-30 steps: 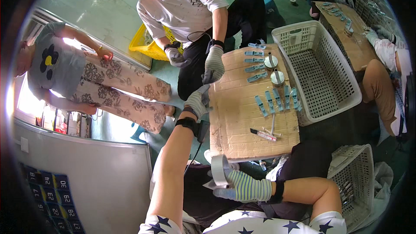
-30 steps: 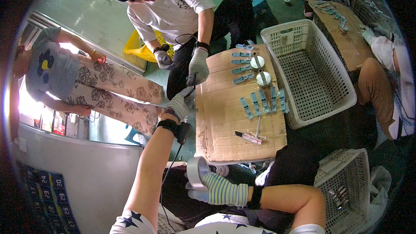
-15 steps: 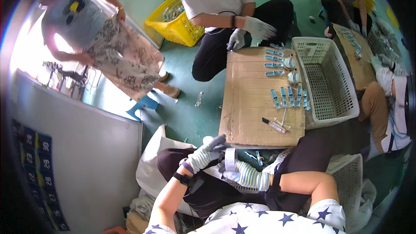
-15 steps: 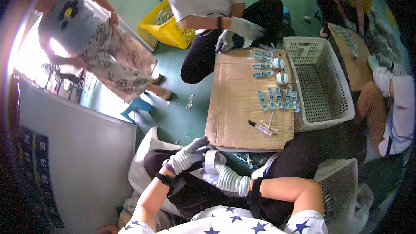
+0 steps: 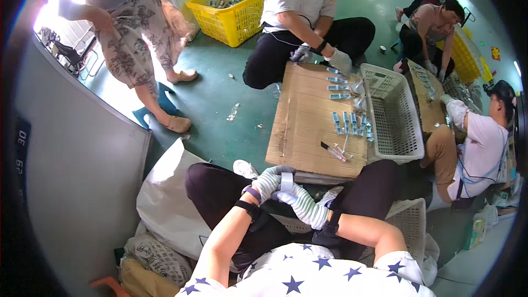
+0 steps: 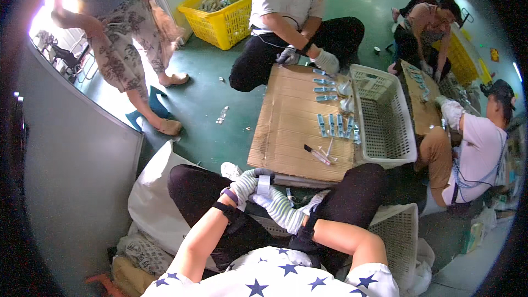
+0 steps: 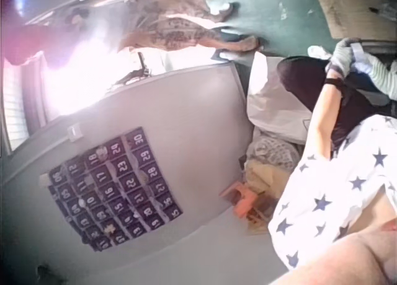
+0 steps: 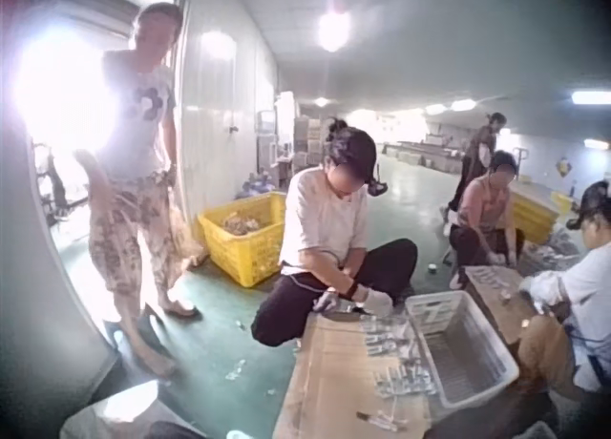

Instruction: Assembling and packaging metal clips/fasteners into rows and then into a container.

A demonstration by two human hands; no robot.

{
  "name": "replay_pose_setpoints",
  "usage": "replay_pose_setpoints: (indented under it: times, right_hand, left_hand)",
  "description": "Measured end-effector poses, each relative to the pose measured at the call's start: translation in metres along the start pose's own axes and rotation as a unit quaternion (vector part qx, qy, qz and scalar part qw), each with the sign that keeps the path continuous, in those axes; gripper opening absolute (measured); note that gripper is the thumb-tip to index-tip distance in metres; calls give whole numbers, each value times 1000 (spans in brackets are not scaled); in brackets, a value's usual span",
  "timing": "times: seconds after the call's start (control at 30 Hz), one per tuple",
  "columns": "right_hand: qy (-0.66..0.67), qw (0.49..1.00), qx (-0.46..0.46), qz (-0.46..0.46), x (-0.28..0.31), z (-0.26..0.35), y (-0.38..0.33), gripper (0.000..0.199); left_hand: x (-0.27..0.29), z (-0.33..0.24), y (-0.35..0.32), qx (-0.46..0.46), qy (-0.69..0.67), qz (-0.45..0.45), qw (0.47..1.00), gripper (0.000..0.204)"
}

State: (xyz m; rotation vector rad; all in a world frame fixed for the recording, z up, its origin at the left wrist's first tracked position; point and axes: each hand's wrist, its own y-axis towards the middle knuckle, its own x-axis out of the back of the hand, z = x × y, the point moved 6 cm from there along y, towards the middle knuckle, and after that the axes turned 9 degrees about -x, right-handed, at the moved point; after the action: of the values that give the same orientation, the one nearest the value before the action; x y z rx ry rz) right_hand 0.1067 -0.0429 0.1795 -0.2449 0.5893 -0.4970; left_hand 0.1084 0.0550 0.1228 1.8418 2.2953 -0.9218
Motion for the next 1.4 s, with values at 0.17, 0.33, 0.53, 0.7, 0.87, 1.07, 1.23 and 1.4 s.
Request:
replay_pose_setpoints:
  times: [0.17, 0.33, 0.53, 0.7, 0.87, 1.07, 1.23, 1.4]
  right_hand:
    - [-141, 985, -93, 11, 31, -17, 4, 38]
    - [-410, 895, -174, 1, 93, 50, -1, 40]
    - [-325, 911, -183, -175, 194, 129, 24, 37]
    - [-479, 837, -67, -255, 257, 192, 68, 31]
    - [-568, 726, -32, -386, 322, 207, 127, 27]
    - [-565, 645, -128, -498, 336, 197, 175, 31]
    - [-600, 566, -181, -536, 373, 208, 191, 35]
    - [-712, 535, -276, -362, 353, 214, 217, 58]
  left_hand:
    - [14, 30, 11, -18, 47, -29, 998, 22]
    - [-6, 46, 13, 30, -5, -81, 996, 24]
    - [5, 75, 26, 30, -129, -92, 987, 18]
    - [7, 80, 25, 122, -144, -94, 978, 23]
    - [14, 100, 35, 146, -311, -38, 938, 23]
    - [20, 106, 25, 108, -314, -63, 941, 30]
    - [1, 71, 33, 121, -117, -107, 980, 25]
    - [12, 88, 34, 89, -59, -101, 989, 21]
